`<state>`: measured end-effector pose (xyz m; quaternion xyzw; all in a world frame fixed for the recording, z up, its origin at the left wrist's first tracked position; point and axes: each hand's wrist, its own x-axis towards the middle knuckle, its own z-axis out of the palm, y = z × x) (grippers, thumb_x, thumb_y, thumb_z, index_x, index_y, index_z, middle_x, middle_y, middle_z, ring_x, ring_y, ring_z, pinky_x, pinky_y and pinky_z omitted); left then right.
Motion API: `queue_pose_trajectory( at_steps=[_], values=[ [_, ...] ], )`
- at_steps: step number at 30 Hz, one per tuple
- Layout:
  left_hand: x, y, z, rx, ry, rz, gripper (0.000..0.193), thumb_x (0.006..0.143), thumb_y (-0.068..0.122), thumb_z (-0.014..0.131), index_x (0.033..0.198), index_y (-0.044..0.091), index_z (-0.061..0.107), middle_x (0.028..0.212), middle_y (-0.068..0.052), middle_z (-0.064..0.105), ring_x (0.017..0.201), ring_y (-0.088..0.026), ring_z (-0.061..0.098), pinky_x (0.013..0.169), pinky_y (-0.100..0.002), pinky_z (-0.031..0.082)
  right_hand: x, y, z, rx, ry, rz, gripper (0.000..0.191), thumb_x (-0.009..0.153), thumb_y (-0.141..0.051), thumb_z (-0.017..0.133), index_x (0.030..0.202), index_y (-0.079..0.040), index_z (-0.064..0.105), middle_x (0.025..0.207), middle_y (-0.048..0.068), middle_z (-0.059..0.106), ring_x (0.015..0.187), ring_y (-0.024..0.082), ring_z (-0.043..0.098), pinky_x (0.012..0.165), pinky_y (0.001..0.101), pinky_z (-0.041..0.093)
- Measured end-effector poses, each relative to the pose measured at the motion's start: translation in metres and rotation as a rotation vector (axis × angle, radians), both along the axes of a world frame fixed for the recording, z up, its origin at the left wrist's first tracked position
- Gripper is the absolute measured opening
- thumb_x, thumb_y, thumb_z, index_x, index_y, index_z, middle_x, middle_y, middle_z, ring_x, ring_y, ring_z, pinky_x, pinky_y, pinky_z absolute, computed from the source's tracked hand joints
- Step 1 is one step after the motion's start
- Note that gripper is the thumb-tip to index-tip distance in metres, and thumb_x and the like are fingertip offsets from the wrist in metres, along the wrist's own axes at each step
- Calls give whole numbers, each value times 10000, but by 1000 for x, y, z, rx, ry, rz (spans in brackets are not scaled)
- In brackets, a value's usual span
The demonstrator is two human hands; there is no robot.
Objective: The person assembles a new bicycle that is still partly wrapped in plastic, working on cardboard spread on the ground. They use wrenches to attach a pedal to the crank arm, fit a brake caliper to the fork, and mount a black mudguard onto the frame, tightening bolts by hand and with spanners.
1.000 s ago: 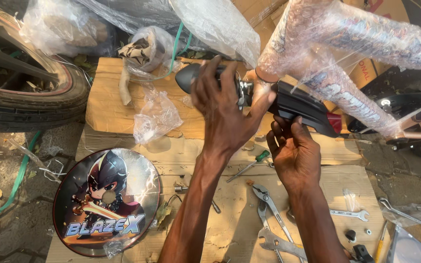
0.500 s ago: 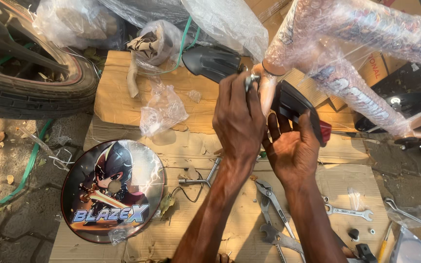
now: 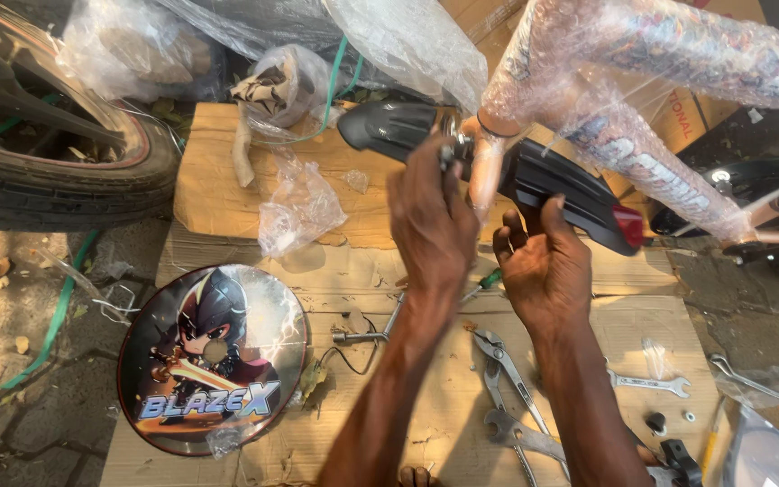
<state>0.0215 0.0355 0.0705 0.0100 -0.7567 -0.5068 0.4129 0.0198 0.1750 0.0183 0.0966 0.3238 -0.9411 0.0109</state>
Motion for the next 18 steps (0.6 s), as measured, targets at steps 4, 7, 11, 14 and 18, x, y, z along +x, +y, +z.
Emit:
queue_pose_trajectory(
  at_steps=[4, 7, 11, 14, 18],
  values=[
    [-6, -15, 0, -109, -59, -52, 201, 985, 23, 593, 1177, 64, 639, 1098, -124, 741, 907, -326, 637, 870, -457, 491, 4, -8, -1, -46, -79, 92, 328, 924, -360, 729, 1155, -135, 670, 1076, -22, 698, 925, 156, 613, 867, 329, 508],
    [-9, -18, 3, -115, -26, -47, 227, 991, 41, 586, 1214, 60, 624, 1073, -148, 717, 935, -334, 645, 827, -468, 499, 11, -17, 1, -98, -23, 118, 359, 933, -388, 726, 1142, -107, 650, 1100, 16, 700, 942, 163, 616, 868, 327, 512],
    [-2, -8, 11, 17, -285, -66, 200, 1024, 95, 590, 1215, 48, 625, 946, -143, 705, 862, -334, 657, 729, -477, 499, 19, -18, 8, -42, -7, 20, 405, 936, -400, 725, 1201, -102, 653, 1101, 0, 679, 947, 154, 612, 866, 326, 510],
    [6, 1, 12, 7, -100, -1, 292, 1006, 69, 589, 1290, 2, 579, 1116, -173, 693, 923, -359, 646, 768, -486, 514, 16, -15, 9, 30, 7, -46, 343, 965, -385, 739, 1147, -135, 589, 1072, 10, 649, 975, 156, 627, 900, 344, 515],
    [4, -1, 5, -16, -10, -21, 311, 967, 8, 562, 1277, 4, 589, 1140, -166, 692, 943, -380, 624, 818, -515, 506, 9, -12, 0, 26, -44, 39, 387, 913, -390, 729, 1178, -125, 633, 1089, 19, 699, 940, 144, 624, 879, 324, 497]
  ],
)
